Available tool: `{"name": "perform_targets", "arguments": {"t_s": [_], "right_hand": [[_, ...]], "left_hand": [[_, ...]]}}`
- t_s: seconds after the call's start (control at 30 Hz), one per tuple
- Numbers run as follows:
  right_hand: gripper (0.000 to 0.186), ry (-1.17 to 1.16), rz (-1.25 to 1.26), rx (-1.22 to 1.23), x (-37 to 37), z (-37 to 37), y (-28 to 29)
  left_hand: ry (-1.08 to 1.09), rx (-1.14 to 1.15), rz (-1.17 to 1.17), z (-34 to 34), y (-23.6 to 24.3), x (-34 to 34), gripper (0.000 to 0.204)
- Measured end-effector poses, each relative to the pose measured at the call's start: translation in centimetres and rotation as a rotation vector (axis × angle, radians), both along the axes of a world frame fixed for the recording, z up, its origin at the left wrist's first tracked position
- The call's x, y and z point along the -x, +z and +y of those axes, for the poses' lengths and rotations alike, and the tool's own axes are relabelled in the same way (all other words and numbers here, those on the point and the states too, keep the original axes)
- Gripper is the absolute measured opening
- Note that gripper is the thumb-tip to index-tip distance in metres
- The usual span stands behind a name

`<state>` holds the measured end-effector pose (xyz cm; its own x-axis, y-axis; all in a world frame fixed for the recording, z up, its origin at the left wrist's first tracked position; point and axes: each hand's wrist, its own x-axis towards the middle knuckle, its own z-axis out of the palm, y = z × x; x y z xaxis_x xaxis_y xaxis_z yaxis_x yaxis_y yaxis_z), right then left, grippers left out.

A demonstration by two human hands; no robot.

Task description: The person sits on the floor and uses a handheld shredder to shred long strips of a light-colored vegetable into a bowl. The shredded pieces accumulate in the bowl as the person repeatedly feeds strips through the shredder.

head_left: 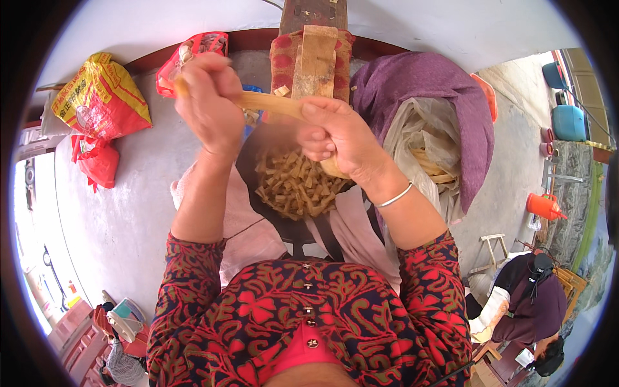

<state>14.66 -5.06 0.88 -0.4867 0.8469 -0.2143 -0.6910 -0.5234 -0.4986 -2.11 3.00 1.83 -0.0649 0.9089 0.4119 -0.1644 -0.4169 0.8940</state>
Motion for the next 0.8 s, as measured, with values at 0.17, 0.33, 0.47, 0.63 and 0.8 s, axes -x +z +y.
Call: {"name": "perform_targets", "arguments": {"t_s": [0.17,0.33,0.47,0.63,0.8], "right_hand": [[0.018,-0.572,-1.042,-0.817,1.5,-0.6,0.2],[0.013,-0.581,-1.083,-0.696,0.8,-0.2,-1.5],[0.022,-0.429,-0.649,-0.226,0.4,-0.4,-1.4],[0.02,0.035,-0.166,0.203,-1.8,0.0,-0.2],[0.011,-0.111,-0.719,-0.198,-2.1,0.2,0.4]], "left_hand": [[-0.269,-0.384,0.47,-3.4,-1.7,-2.6,0.035],[-0.503,0.349,0.31,-4.0,-0.6,-2.8,0.025],[-0.353,0.233,0.603,-3.0,-1.4,-2.5,0.017],[-0.222,-0.325,0.683,-3.6,-1.1,-2.8,0.02],[-0.223,-0.037,0.707,-3.7,-1.0,-2.6,0.016]]}}
